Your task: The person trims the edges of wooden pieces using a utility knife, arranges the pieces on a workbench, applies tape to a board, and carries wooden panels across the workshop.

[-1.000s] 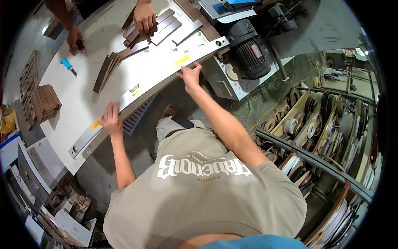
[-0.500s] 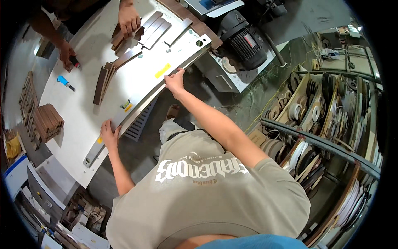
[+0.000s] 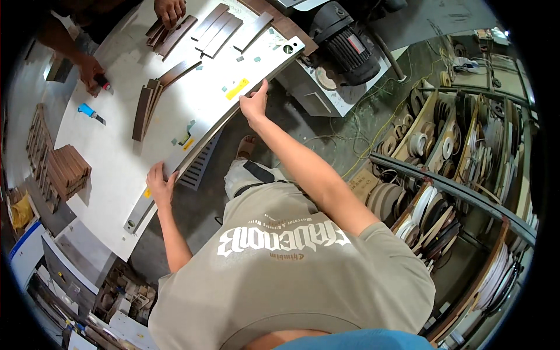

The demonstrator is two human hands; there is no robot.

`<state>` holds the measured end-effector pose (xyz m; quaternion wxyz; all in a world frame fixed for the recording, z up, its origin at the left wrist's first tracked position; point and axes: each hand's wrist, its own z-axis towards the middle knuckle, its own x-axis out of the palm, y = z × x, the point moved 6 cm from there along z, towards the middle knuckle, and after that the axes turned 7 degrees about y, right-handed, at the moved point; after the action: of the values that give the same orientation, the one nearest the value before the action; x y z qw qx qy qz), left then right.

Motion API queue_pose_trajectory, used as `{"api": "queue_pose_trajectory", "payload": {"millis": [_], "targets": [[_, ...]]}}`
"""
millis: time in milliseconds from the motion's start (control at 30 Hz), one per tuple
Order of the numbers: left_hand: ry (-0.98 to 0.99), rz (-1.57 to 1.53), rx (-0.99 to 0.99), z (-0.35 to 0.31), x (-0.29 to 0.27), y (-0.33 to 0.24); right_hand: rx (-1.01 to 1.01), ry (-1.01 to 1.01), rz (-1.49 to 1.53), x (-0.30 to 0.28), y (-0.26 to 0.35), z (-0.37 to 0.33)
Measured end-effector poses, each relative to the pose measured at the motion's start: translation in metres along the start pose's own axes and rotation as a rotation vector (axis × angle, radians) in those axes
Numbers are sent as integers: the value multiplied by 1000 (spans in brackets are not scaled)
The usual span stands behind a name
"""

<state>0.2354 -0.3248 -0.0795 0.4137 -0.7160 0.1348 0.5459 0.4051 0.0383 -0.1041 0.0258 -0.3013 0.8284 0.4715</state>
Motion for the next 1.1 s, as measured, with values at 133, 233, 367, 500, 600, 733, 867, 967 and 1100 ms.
{"api": "queue_pose_trajectory", "payload": {"millis": [133,233,367,500,600,733,867,967,1100], "targets": [[29,19,6,-1,-4,-5,31,31,35,2,-3,-3],[-2,-6,7,-10,-12,-12,-18,52,115,0,-2,-5],[-21,-93,-20,-14,-14,-10,-44,54,337,0,-5,-13],[-42,-104,-1,-23,-18,-1,-143,84,378,2,-5,-24],[-13,-149,-26,-22,-21,2,-138,87,359,5,-13,-19],[1,-85,-21,-18,-21,0,-75,102,228,10,-24,-5],[39,-72,-41,-20,-18,3,-78,91,139,11,-28,1],[82,4,-104,-19,-10,8,3,103,140,9,-28,-2],[107,196,-112,-3,7,11,-203,7,161,18,-68,35]]}}
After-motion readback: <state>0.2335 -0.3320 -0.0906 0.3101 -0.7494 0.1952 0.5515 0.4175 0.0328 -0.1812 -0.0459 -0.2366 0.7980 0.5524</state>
